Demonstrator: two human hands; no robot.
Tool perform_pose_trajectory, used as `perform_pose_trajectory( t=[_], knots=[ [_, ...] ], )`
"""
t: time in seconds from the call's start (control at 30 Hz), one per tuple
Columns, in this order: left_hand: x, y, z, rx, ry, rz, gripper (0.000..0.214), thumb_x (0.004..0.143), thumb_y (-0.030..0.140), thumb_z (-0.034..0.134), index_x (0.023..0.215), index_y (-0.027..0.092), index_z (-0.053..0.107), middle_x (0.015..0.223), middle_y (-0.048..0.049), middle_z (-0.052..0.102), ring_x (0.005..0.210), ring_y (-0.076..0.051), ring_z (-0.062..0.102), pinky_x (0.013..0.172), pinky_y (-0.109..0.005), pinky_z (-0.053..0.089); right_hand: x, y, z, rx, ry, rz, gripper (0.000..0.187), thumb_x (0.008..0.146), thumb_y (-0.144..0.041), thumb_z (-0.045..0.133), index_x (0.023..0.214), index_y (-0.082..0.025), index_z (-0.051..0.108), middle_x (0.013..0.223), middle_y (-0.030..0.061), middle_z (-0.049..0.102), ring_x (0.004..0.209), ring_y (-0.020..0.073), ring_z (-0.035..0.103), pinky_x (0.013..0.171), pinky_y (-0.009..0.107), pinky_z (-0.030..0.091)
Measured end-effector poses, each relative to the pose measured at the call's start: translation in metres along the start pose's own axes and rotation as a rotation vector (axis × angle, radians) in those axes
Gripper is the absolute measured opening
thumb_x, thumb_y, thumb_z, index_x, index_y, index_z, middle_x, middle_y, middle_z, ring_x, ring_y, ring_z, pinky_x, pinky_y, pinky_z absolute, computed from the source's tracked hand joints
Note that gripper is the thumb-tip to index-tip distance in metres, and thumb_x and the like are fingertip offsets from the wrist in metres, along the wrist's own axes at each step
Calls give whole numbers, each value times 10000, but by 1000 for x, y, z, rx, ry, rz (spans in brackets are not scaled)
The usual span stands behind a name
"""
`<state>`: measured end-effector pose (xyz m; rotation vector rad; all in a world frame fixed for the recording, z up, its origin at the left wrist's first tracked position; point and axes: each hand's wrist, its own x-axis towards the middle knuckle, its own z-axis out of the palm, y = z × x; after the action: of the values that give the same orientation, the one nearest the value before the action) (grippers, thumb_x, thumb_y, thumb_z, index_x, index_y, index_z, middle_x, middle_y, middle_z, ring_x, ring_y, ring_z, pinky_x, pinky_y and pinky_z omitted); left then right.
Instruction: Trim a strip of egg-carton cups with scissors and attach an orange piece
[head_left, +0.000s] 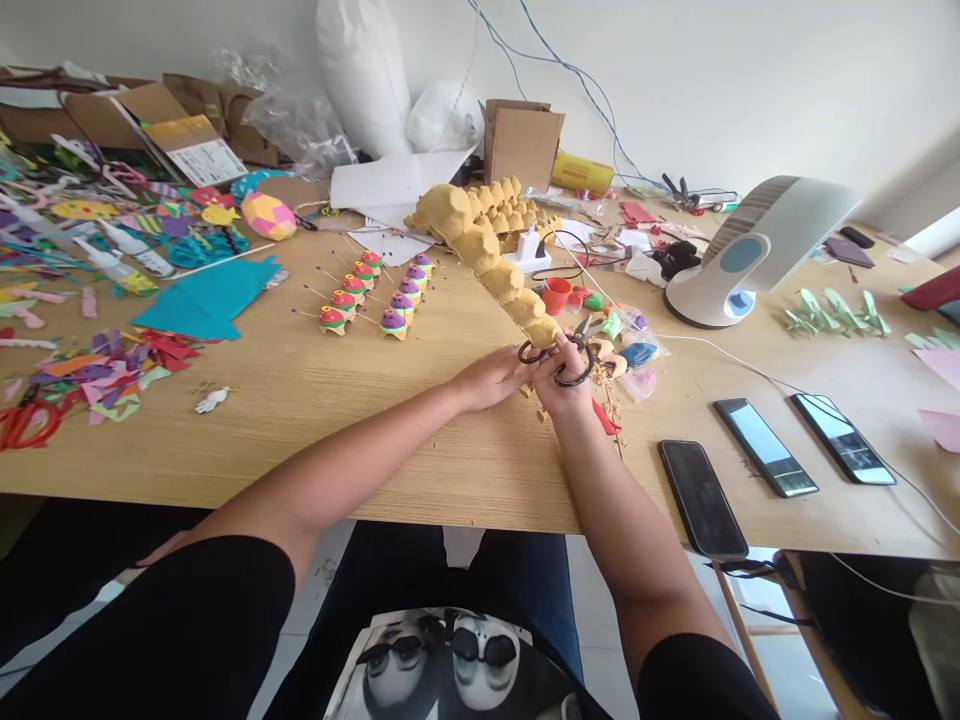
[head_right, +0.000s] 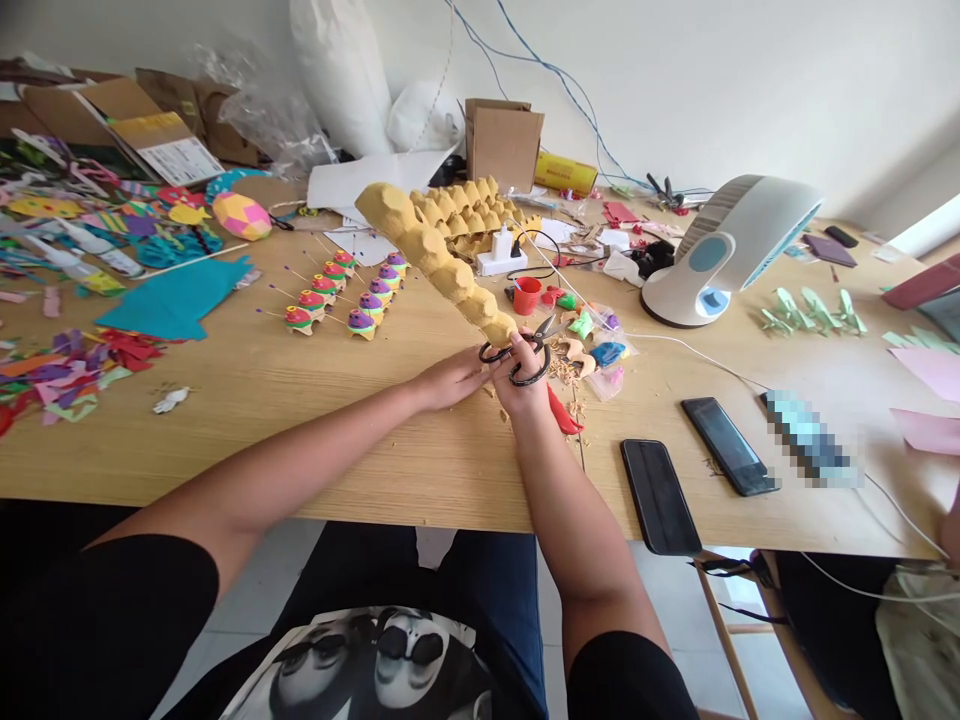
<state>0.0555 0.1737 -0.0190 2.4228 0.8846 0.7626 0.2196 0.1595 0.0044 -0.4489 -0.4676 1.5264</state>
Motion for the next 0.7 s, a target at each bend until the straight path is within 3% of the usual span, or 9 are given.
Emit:
perform_pose_trajectory(
  t=[0.2,0.27,0.33,0.4,0.47,0.6,0.7],
  knots=[
    [-99,35,-11,372,-19,-389,946,995,712,467,1709,129,255,1781,-215,239,1672,-400,143,1343,-601,183,-3,-9,10,53,51,-47,238,773,-145,807,866,-272,629,863,-66,731,795,104,705,630,218,583],
    [-128,45,-11,434,-77,-498,1068,942,784,504,1721,116,210,1788,-244,176,1670,-431,99,1337,-616,185,-3,-14,16,56,98,-77,202,786,-146,782,841,-262,626,845,-61,728,793,109,706,629,226,580],
    [-140,51,-5,480,-98,-572,1105,932,793,510,1716,77,205,1776,-286,161,1665,-451,96,1333,-614,192,-3,-22,24,71,138,-110,185,790,-148,772,823,-255,625,814,-69,722,777,110,702,639,236,583],
    [-133,53,3,499,-96,-595,1097,943,785,498,1715,65,200,1771,-295,168,1663,-447,108,1335,-600,193,-3,-34,31,87,149,-143,206,774,-140,787,811,-256,621,779,-87,714,762,108,697,647,236,585],
    [-109,52,14,492,-82,-598,1074,960,772,478,1717,68,188,1766,-289,199,1662,-438,136,1335,-591,198,-5,-49,38,74,151,-178,215,778,-139,792,807,-260,617,760,-98,709,751,103,693,644,226,587],
    [-36,48,42,437,-41,-597,976,1022,688,415,1702,23,201,1757,-306,209,1663,-423,155,1343,-557,185,-17,-82,45,18,154,-209,149,859,-186,747,827,-265,625,826,-72,736,750,103,688,647,219,598],
    [23,52,69,377,52,-632,837,1080,559,339,1687,-5,225,1744,-311,251,1657,-399,208,1350,-533,177,-29,-99,44,5,90,-216,171,836,-157,764,843,-276,641,863,-62,748,764,105,684,683,219,603]
  ],
)
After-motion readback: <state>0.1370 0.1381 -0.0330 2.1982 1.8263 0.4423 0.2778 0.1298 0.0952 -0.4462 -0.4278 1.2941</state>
